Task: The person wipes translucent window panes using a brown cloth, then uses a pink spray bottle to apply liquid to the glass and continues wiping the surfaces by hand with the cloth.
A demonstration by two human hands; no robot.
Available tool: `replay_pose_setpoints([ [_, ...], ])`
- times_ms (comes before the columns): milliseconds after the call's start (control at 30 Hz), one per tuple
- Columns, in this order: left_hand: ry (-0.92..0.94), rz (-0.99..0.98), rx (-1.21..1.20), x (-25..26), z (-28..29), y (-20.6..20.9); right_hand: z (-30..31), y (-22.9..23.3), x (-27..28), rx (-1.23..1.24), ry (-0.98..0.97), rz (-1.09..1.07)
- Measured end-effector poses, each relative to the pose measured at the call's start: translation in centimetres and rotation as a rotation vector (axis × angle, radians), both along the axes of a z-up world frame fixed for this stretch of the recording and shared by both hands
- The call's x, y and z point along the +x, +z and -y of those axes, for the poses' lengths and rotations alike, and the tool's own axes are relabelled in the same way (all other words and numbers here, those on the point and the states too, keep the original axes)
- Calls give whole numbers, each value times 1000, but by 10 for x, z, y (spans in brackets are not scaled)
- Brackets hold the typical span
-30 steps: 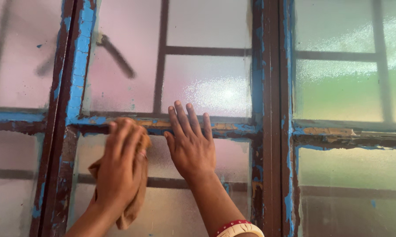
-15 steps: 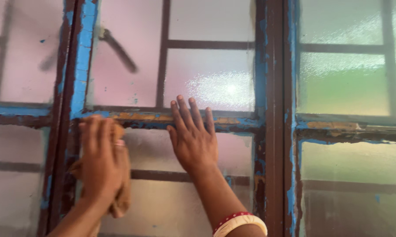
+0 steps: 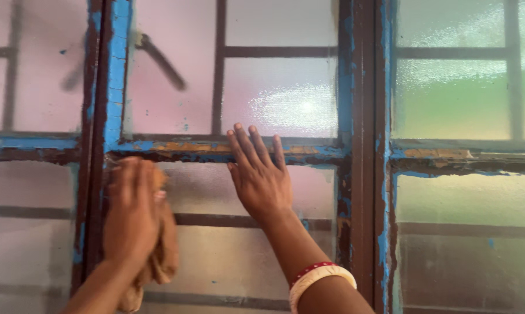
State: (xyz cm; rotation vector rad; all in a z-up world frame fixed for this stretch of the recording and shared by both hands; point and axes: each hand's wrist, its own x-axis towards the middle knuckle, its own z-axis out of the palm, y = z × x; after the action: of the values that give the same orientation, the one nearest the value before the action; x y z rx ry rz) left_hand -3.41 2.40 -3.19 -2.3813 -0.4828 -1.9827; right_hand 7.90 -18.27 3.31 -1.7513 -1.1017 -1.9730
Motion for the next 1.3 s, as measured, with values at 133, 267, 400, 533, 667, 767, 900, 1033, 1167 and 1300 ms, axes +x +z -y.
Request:
replay_pose_setpoints([
  [133,16,195,42,10,3,-11,-1,-1,1,-19,-19,-26],
  [267,2,131,28,19,24,-18,0,-4,0,-49,-29,-41],
  [400,-54,0,210,14,41,-29,2,-6,-3,-60,-2,-44],
  [533,-54,-80,124,-2,28,-23,1,-6,-3,-98,-45,-99],
  [667,-92,255,45,9,25,-21,-1,-4,-2,-119,-65,-130],
  [767,-200,382,-163,36,39,-10,2,-4,-5,-130,-52,-154],
  [900,-373,137,143,40,71,-19,12,-3,-14,-196,-50,-222],
  [1033,-247,1,123,21,62,-27,38,7,-16,-377,-68,-196],
  [1167,-220,291,-121,42,41,-38,57,1,-13,-440,-103,-144],
  [1300,-498,248,-220,80,59,-43,59,-26,-18,-329,50,-221],
])
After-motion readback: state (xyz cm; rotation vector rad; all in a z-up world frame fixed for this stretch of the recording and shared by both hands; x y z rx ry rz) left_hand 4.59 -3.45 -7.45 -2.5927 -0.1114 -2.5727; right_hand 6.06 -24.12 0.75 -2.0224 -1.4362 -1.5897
